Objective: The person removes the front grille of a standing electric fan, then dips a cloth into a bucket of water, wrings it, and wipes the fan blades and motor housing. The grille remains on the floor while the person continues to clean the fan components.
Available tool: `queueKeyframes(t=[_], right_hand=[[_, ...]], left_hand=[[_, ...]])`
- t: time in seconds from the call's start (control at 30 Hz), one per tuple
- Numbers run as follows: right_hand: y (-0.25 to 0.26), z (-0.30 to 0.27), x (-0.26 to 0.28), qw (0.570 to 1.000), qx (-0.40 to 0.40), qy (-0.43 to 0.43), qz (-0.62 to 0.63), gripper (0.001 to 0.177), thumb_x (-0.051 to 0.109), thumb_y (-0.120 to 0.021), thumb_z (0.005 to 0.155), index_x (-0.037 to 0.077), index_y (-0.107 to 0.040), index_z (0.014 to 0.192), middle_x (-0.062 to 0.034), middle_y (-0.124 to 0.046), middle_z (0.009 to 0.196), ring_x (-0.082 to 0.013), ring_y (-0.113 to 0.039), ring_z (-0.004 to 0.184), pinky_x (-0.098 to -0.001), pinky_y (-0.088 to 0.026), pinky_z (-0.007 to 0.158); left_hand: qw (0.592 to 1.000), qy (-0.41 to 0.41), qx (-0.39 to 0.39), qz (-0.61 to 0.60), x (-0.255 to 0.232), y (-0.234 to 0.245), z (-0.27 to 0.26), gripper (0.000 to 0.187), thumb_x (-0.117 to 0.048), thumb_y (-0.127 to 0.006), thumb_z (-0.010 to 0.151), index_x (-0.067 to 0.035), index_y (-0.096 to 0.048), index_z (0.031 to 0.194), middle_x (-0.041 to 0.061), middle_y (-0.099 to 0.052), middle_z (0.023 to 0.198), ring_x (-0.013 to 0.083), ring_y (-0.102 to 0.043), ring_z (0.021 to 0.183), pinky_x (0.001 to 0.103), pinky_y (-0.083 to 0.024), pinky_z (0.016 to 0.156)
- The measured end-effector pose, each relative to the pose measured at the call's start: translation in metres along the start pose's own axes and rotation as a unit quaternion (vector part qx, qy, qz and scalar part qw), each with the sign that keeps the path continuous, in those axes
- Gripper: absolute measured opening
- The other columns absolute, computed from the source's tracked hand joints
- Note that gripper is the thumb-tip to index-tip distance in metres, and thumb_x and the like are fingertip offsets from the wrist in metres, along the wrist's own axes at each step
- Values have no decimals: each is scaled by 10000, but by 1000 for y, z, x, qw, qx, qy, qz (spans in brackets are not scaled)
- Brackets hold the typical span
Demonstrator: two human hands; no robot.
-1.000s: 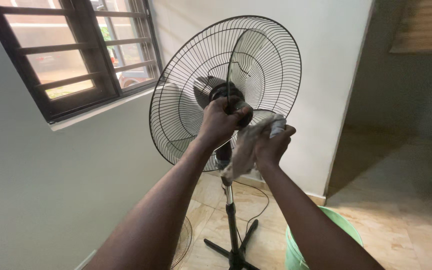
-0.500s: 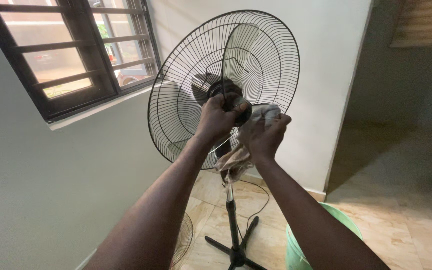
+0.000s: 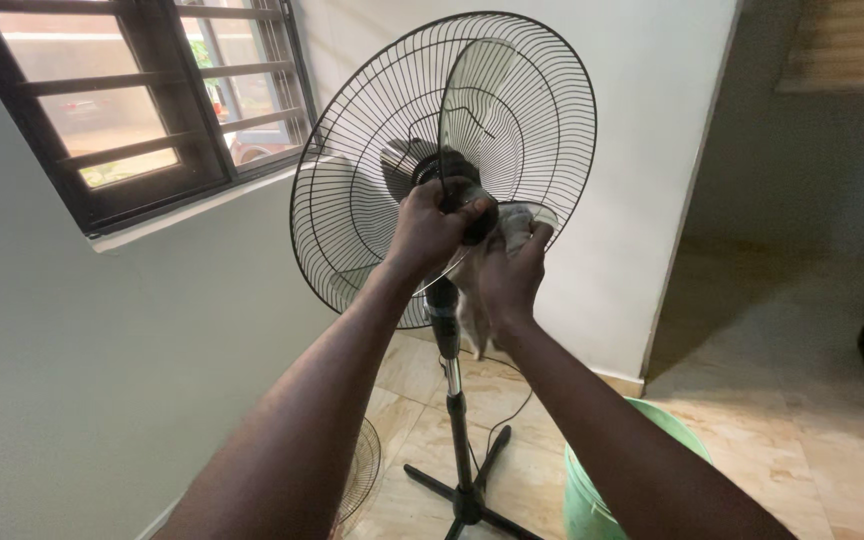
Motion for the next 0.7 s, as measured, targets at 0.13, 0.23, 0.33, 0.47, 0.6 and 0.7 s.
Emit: queueKeyframes(t=[0.13,0.23,0.33,0.47,0.6,0.7], right_hand=[[12,4,3,993,-32,97,-52,336,193,-660,1002,56,-414,1184,-194,-664,1074,-358,-691,1001,-487,-528,868],[22,23,-13,995,-56,56,-58,360,202,-661,1003,57,-397,1201,-187,-651,1085,-339,-686,981,-481,-539,839],[33,46,-32,991,-72,-79,-81,385,223,-655,983,69,-384,1209,-173,-636,1103,-314,-686,963,-462,-562,809],[45,54,-33,986,-90,-116,-80,376,183,-661,948,80,-405,1204,-167,-644,1121,-296,-693,987,-444,-563,826],[34,35,-10,995,-40,-89,-21,354,246,-667,968,91,-444,1195,-150,-630,1130,-280,-688,994,-416,-578,823],[20,11,18,990,-31,108,-85,357,178,-706,942,50,-488,1195,-188,-685,1039,-322,-686,966,-436,-532,849]], left_hand=[[1000,22,11,4,1,3,3,431,-272,-787,842,-54,-722,1208,123,-780,1041,203,-775,901,348,-654,771],[999,-22,-1,38,2,4,6,434,-289,-822,848,-32,-730,1186,126,-789,1032,204,-778,919,350,-642,809],[1000,-8,24,-14,8,3,7,462,-317,-804,836,-50,-716,1203,114,-791,1049,200,-785,930,344,-661,821],[1000,-1,10,18,7,0,7,475,-321,-811,842,-50,-716,1220,120,-787,1066,202,-779,951,345,-640,841],[999,4,-9,30,1,6,4,460,-303,-818,853,-37,-709,1212,128,-782,1061,208,-773,948,346,-629,837],[1000,-6,-3,11,-1,2,4,434,-282,-811,848,-37,-723,1195,117,-791,1038,197,-781,934,334,-640,836]])
Point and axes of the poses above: each hand's wrist, its own z-axis towards the middle knuckle, its own y-axis out of the back of the hand, x = y × z, the point moved 4 cm from there along z, towards the middle knuckle
